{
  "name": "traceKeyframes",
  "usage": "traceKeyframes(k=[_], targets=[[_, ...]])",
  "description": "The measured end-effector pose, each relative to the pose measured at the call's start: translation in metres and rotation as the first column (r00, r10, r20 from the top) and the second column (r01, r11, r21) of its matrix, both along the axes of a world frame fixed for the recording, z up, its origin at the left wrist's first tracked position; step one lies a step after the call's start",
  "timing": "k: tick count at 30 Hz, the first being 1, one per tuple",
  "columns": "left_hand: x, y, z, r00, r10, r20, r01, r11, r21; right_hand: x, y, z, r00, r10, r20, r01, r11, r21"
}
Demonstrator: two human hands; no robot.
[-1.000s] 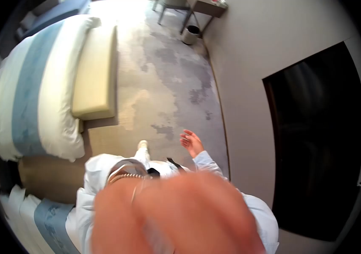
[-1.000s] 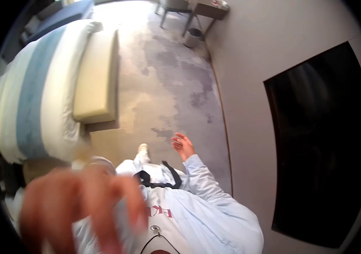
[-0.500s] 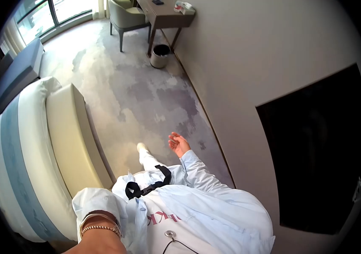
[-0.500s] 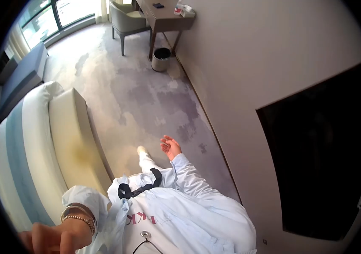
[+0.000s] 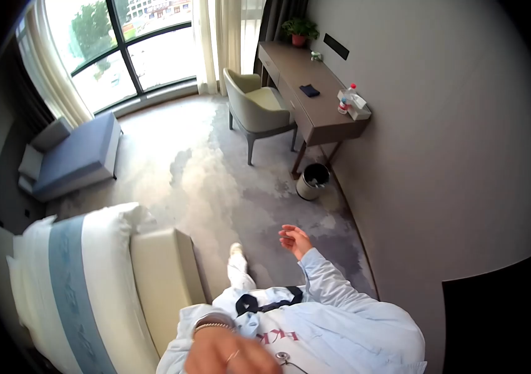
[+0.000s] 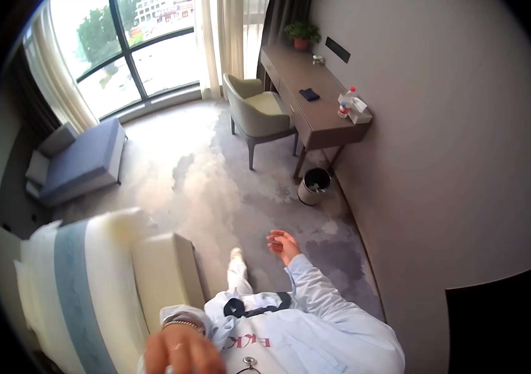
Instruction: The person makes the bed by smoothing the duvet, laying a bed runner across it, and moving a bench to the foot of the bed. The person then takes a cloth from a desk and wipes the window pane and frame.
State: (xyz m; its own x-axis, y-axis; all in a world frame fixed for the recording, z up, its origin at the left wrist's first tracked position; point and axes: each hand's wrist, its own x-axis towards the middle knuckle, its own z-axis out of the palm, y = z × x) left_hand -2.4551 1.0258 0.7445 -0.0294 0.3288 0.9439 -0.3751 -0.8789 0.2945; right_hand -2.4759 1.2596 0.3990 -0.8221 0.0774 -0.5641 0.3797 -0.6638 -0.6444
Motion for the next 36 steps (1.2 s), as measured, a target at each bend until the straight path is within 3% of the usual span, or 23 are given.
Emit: traceKeyframes(k=[3,5,6,7,10,14,19,21,24,26,27,28,29,30,31,32,33,35,36], targets=[[-0.097,0.010,0.010,0.954,0.202,0.220,-0.148,0.960,-0.239,-0.082,0.007,-0.007,0.996,-0.089,0.017,0.088,0.996,0.009],[-0.147,0.045,0.022,0.926,0.207,0.316,-0.138,0.964,-0.225,-0.115,0.049,-0.011,0.982,-0.154,0.112,0.153,0.988,0.024],[-0.175,0.058,0.027,0.908,0.203,0.366,-0.125,0.967,-0.224,-0.138,0.061,-0.006,0.979,-0.194,0.056,0.196,0.980,-0.023],[-0.201,0.069,0.031,0.932,0.141,0.333,-0.080,0.978,-0.193,-0.156,0.071,-0.001,0.969,-0.246,-0.003,0.245,0.967,-0.075],[-0.289,0.100,0.037,0.977,0.064,0.203,-0.030,0.986,-0.165,-0.223,0.103,0.030,0.947,-0.318,-0.053,0.321,0.945,0.069],[-0.387,0.136,0.007,0.966,0.135,0.220,-0.102,0.982,-0.156,-0.314,0.170,0.006,0.946,-0.324,0.027,0.306,0.916,0.257],[-0.535,0.217,-0.010,0.957,0.242,0.163,-0.216,0.963,-0.161,-0.480,0.294,-0.027,0.935,-0.353,-0.014,0.343,0.896,0.282],[-0.585,0.254,-0.016,0.942,0.252,0.221,-0.193,0.947,-0.257,-0.553,0.339,-0.032,0.932,-0.361,-0.043,0.355,0.878,0.320],[-0.663,0.318,-0.022,0.930,0.193,0.313,-0.112,0.959,-0.260,-0.657,0.405,-0.052,0.936,-0.299,-0.185,0.352,0.808,0.473],[-0.723,0.355,-0.033,0.956,0.086,0.279,-0.049,0.989,-0.138,-0.716,0.440,-0.071,0.903,-0.219,-0.370,0.427,0.557,0.712],[-0.733,0.359,-0.037,0.958,0.032,0.286,0.001,0.993,-0.114,-0.729,0.449,-0.078,0.895,-0.150,-0.419,0.445,0.360,0.820],[-0.745,0.364,-0.048,0.862,0.048,0.505,0.054,0.981,-0.185,-0.745,0.465,-0.086,0.955,-0.067,-0.288,0.294,0.125,0.947],[-0.782,0.392,-0.070,0.865,-0.177,0.470,0.224,0.974,-0.045,-0.759,0.466,-0.079,0.960,-0.077,-0.270,0.278,0.136,0.951],[-0.794,0.399,-0.090,0.760,-0.055,0.647,0.219,0.960,-0.177,-0.774,0.460,-0.068,0.992,-0.101,-0.069,0.049,-0.188,0.981],[-0.809,0.411,-0.116,0.616,0.295,0.730,0.147,0.868,-0.475,-0.783,0.458,-0.070,0.976,-0.178,0.127,-0.198,-0.473,0.858],[-0.835,0.434,-0.152,0.498,0.437,0.749,0.208,0.778,-0.592,-0.789,0.463,-0.084,0.972,-0.178,0.151,-0.218,-0.463,0.859],[-0.856,0.442,-0.193,0.356,0.469,0.808,0.389,0.712,-0.584,-0.791,0.465,-0.098,0.945,-0.224,0.238,-0.321,-0.491,0.810],[-0.869,0.445,-0.264,0.128,0.646,0.753,0.506,0.610,-0.610,-0.780,0.465,-0.115,0.904,-0.275,0.328,-0.426,-0.503,0.752],[-0.869,0.441,-0.293,0.112,0.669,0.735,0.557,0.570,-0.604,-0.773,0.470,-0.119,0.924,-0.227,0.307,-0.381,-0.500,0.777]])
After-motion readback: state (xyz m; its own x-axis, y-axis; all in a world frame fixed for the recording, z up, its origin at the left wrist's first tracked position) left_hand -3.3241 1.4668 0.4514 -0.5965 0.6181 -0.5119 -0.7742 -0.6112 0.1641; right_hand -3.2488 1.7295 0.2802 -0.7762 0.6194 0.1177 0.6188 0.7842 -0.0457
